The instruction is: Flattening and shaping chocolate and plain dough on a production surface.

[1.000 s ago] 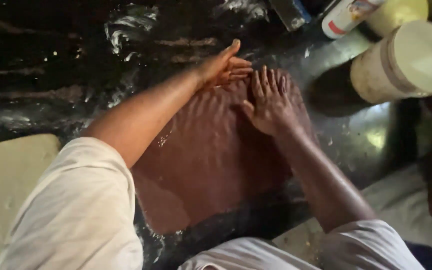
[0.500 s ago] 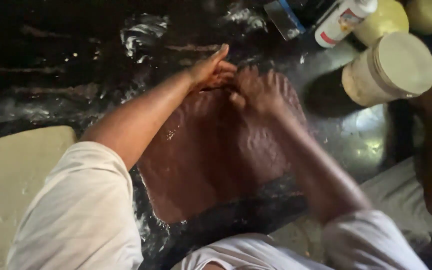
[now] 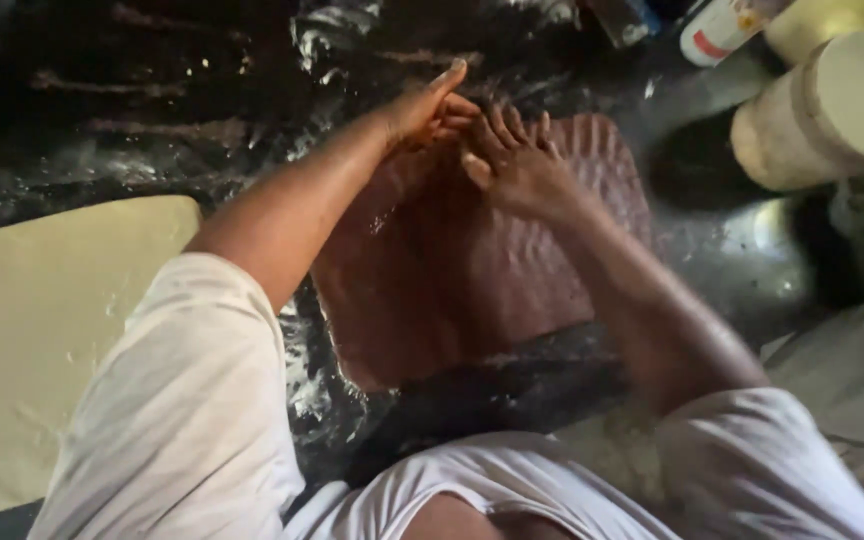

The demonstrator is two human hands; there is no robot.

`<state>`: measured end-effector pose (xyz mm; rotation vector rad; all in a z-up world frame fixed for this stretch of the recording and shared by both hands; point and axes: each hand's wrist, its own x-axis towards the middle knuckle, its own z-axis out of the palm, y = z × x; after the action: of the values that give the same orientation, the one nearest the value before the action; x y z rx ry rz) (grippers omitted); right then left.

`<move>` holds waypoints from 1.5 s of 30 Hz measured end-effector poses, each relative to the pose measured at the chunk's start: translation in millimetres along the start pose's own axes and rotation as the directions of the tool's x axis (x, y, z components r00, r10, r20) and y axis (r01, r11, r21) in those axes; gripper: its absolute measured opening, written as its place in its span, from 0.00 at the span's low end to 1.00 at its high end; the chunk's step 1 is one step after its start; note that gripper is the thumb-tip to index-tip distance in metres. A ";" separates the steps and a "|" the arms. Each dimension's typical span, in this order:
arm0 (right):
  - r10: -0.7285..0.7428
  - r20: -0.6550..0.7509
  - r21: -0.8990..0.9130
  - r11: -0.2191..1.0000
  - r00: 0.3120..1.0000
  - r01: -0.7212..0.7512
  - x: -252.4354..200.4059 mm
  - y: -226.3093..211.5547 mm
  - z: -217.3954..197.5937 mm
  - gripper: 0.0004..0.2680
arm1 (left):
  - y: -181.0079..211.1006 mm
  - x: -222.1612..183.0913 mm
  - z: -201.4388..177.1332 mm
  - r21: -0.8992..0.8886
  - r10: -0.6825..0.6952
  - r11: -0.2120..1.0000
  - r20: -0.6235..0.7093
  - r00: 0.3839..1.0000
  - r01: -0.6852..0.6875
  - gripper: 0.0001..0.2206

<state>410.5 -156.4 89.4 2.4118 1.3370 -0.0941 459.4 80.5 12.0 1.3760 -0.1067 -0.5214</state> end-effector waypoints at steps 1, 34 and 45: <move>0.039 -0.048 0.037 0.999 0.998 -0.038 3.2 -2.3 0.0 0.21 | 2.2 1.6 -5.2 0.030 -0.034 0.999 -0.089 0.995 0.037 0.50; 0.093 0.319 0.332 0.921 0.943 -0.203 31.3 -152.5 -112.0 0.30 | -15.7 -78.5 -41.7 0.058 0.099 0.994 -0.217 0.971 -0.089 0.48; -0.105 -0.140 0.132 0.984 0.985 0.123 75.7 -165.3 0.2 0.34 | -20.9 -101.4 -61.8 0.004 -0.006 1.000 -0.249 0.969 0.007 0.47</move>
<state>314.7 -17.0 22.6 2.4930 1.5772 -0.0610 386.7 176.2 2.2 1.4364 0.1009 -0.3505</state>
